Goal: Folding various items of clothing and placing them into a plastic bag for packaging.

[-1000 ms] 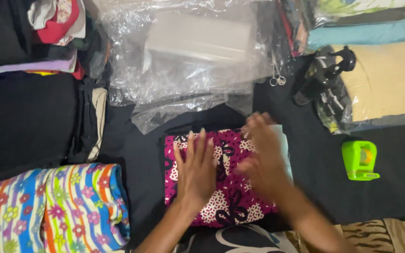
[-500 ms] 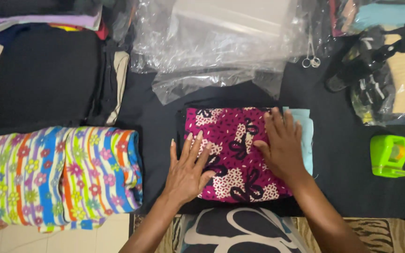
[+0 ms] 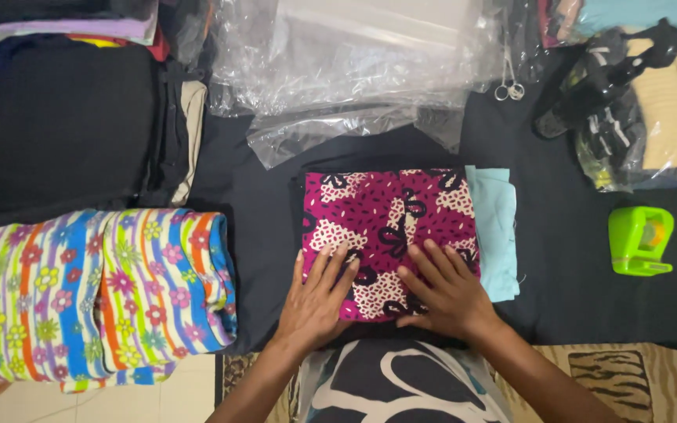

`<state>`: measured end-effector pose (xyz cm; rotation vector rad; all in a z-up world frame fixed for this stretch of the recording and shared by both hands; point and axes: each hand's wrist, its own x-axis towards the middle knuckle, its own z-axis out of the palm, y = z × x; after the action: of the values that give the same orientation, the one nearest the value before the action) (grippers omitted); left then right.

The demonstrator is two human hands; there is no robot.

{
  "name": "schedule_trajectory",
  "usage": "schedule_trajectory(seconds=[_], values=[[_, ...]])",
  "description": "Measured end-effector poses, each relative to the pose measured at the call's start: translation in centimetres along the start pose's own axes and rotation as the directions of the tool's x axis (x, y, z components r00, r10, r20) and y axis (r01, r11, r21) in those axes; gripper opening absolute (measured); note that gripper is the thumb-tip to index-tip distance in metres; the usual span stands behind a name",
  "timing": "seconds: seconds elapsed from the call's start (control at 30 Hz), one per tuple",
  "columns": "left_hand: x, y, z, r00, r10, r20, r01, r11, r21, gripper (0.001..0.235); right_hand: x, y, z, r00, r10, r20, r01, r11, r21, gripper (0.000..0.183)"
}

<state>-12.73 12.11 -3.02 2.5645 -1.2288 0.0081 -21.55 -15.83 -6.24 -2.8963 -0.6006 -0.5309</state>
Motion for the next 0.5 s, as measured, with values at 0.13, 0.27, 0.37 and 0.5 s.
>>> schedule_trajectory(seconds=[0.13,0.27,0.37,0.5], values=[[-0.6,-0.6,-0.1,0.999,-0.015,0.035,0.015,1.000,0.003,0.098,-1.3,1.9,-1.7,0.999,0.002,0.049,-0.004,1.000,0.028,0.120],[0.1,-0.1,-3.4,0.995,-0.025,0.092,0.041,0.984,-0.175,0.105,-1.1,1.7,-4.1,0.987,0.102,0.124,-0.112,0.991,0.074,0.119],[3.8,0.9,-6.3,0.997,-0.079,0.000,0.078,0.976,-0.203,0.073,2.8,0.8,-5.9,0.989,0.137,0.062,-0.145,0.980,0.140,0.108],[10.0,-0.1,-5.6,0.978,-0.184,-0.099,0.178,0.981,-0.073,0.062,8.1,1.4,-3.3,0.989,0.148,-0.030,-0.149,0.989,-0.028,0.106]])
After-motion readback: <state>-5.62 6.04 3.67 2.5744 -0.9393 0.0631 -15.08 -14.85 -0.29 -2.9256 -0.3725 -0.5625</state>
